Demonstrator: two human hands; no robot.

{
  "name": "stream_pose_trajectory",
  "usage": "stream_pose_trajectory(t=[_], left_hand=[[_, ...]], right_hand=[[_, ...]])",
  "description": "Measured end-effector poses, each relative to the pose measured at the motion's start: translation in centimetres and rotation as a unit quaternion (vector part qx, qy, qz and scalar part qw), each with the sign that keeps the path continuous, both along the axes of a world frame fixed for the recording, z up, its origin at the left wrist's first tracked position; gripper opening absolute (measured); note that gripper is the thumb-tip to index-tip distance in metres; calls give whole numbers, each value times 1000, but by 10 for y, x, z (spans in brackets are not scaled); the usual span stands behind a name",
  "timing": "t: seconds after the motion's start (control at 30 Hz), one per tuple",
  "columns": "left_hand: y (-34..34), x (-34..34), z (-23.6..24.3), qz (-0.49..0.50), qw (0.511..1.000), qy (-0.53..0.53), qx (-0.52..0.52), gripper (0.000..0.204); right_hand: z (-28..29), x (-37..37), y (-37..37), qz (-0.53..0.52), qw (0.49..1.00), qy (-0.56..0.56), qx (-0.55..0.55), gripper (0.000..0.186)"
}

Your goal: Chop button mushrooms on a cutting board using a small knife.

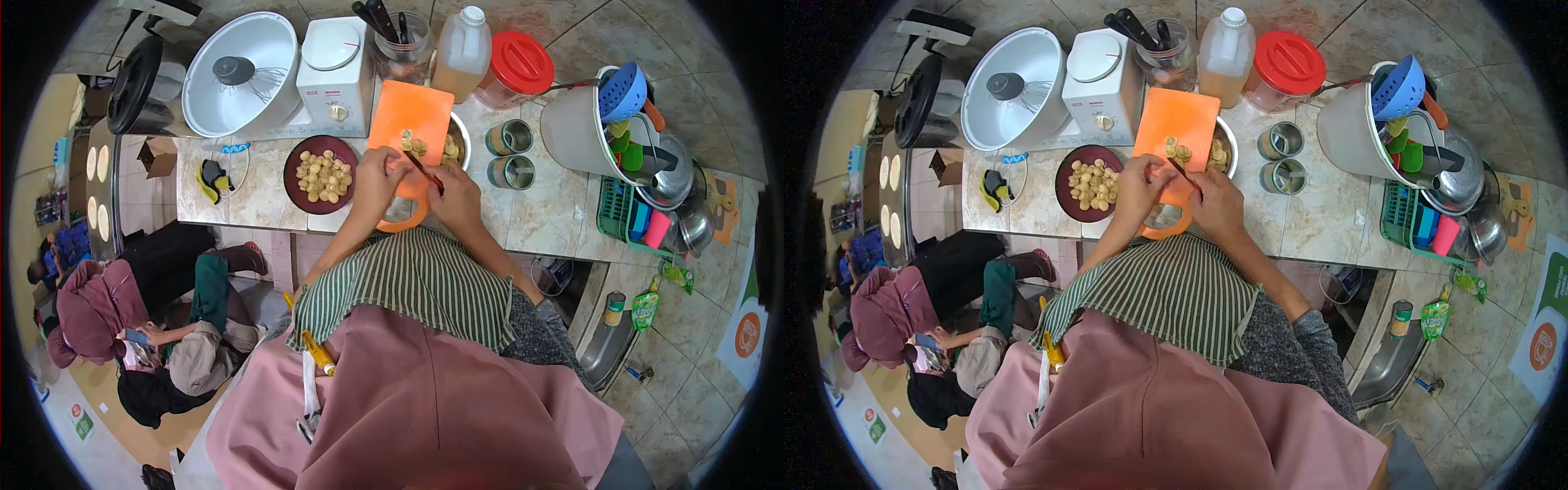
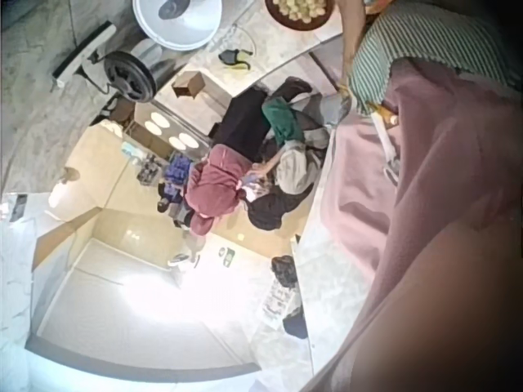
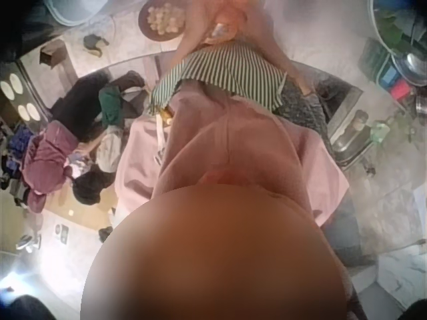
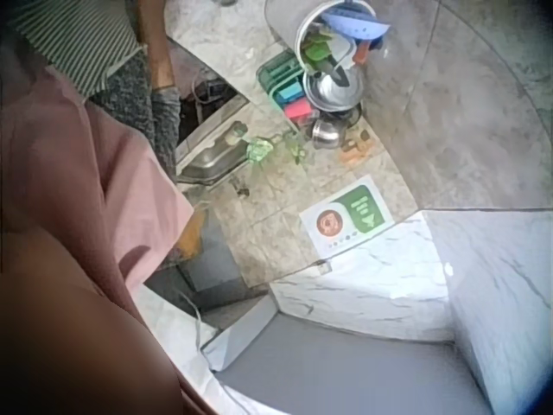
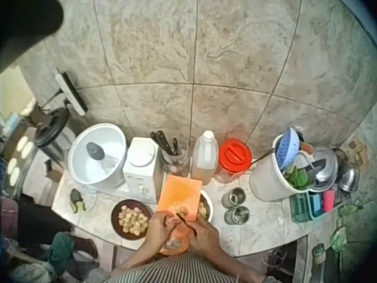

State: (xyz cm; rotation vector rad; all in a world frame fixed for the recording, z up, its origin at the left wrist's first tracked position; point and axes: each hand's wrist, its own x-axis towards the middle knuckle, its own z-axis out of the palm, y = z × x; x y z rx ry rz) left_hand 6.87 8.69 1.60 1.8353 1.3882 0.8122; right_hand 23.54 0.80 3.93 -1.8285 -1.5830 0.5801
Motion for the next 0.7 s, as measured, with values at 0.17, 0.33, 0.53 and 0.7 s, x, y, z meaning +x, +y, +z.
stream_pose_trajectory(t=[0.17, 0.33, 0.53, 0.7], left_hand=[[-14, -10, -8, -1, 988, -85, -128, 22], [-17, -1, 4, 64, 953, -181, -233, 16], [-15, 1, -11, 77, 969, -134, -195, 13], [-17, 5, -6, 82, 963, -156, -205, 14]], right_hand=[[-2, -2, -5, 5, 1000, -17, 19, 32], [3, -3, -6, 40, 994, -82, 66, 31], [14, -3, -7, 93, 978, -158, 102, 28], [3, -8, 2, 93, 979, -151, 101, 28]])
